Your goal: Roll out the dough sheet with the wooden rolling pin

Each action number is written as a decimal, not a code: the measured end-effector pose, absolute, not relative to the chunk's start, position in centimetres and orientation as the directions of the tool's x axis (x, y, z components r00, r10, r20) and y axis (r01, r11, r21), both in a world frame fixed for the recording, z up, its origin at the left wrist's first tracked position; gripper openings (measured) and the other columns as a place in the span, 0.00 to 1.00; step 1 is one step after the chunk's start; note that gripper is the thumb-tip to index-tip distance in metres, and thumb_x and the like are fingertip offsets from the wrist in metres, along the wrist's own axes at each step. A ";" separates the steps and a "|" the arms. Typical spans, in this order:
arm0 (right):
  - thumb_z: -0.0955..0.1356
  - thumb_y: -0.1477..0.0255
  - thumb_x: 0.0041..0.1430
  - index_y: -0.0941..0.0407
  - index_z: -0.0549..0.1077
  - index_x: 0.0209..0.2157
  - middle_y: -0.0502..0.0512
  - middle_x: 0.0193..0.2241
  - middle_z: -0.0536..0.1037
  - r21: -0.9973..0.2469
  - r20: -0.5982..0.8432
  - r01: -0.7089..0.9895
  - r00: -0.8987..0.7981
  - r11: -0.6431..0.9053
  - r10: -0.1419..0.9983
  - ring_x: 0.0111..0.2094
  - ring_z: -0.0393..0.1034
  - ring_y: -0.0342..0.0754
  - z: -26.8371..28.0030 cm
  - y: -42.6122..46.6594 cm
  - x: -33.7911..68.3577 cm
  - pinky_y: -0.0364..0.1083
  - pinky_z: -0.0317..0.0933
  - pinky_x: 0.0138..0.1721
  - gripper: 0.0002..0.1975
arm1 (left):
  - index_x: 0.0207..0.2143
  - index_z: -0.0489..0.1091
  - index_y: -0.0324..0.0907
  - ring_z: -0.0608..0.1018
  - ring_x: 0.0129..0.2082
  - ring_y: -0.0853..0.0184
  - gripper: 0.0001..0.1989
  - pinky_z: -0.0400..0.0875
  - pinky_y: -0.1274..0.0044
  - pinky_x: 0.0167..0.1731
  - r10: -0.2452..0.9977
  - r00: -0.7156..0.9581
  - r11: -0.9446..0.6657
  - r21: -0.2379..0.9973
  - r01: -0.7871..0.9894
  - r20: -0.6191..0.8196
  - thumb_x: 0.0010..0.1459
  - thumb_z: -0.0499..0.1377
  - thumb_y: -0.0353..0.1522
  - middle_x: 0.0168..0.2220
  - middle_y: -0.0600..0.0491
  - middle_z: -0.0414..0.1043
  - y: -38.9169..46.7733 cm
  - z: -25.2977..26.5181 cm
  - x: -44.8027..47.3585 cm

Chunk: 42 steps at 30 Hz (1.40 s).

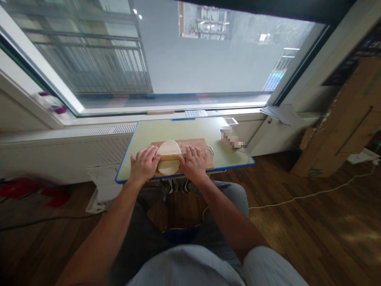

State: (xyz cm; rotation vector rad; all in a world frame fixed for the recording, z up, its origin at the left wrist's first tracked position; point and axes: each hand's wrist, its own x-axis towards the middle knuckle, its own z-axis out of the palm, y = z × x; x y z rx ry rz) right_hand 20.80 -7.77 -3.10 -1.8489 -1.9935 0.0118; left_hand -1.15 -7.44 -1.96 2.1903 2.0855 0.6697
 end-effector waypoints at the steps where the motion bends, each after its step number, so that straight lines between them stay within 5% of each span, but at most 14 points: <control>1: 0.58 0.52 0.79 0.54 0.65 0.74 0.62 0.73 0.67 -0.285 0.287 0.952 -0.028 0.113 0.958 0.74 0.56 0.62 -2.9 -7.5 20.8 0.72 0.39 0.76 0.32 | 0.71 0.69 0.51 0.65 0.73 0.50 0.27 0.47 0.42 0.74 0.961 0.001 -0.094 0.322 0.942 0.278 0.76 0.46 0.44 0.74 0.47 0.65 -7.1 -1.9 -1.1; 16: 0.57 0.53 0.80 0.52 0.78 0.61 0.59 0.66 0.76 -0.236 0.262 0.959 -0.095 0.159 0.960 0.71 0.59 0.64 -1.0 -4.3 20.8 0.69 0.48 0.71 0.27 | 0.61 0.77 0.54 0.67 0.70 0.49 0.24 0.48 0.42 0.72 0.957 -0.002 -0.085 0.286 0.954 0.292 0.75 0.47 0.44 0.71 0.49 0.71 -3.7 -1.4 -1.0; 31: 0.55 0.54 0.80 0.46 0.83 0.51 0.57 0.53 0.84 -0.137 0.304 0.970 -0.152 0.201 0.940 0.57 0.68 0.64 -0.6 -0.7 20.8 0.66 0.53 0.62 0.26 | 0.52 0.82 0.52 0.74 0.62 0.48 0.24 0.59 0.46 0.66 0.976 -0.027 -0.030 0.252 0.967 0.217 0.74 0.45 0.41 0.63 0.46 0.78 0.4 -0.7 -0.9; 38: 0.55 0.55 0.80 0.50 0.80 0.58 0.61 0.62 0.79 -0.245 0.297 0.963 -0.036 0.113 0.954 0.67 0.62 0.66 -1.2 -2.2 20.3 0.74 0.46 0.69 0.27 | 0.49 0.82 0.51 0.74 0.61 0.48 0.23 0.47 0.39 0.70 0.946 -0.036 -0.056 0.273 0.960 0.321 0.75 0.45 0.41 0.59 0.46 0.81 -1.2 -1.3 -0.5; 42: 0.54 0.56 0.80 0.50 0.73 0.67 0.59 0.72 0.69 -0.298 0.276 0.948 -0.032 0.117 0.961 0.76 0.50 0.66 -2.2 -4.4 20.7 0.77 0.40 0.73 0.28 | 0.59 0.78 0.54 0.70 0.68 0.49 0.24 0.43 0.39 0.72 0.933 -0.030 -0.090 0.313 0.946 0.359 0.76 0.45 0.42 0.67 0.48 0.75 -3.7 -2.0 -0.4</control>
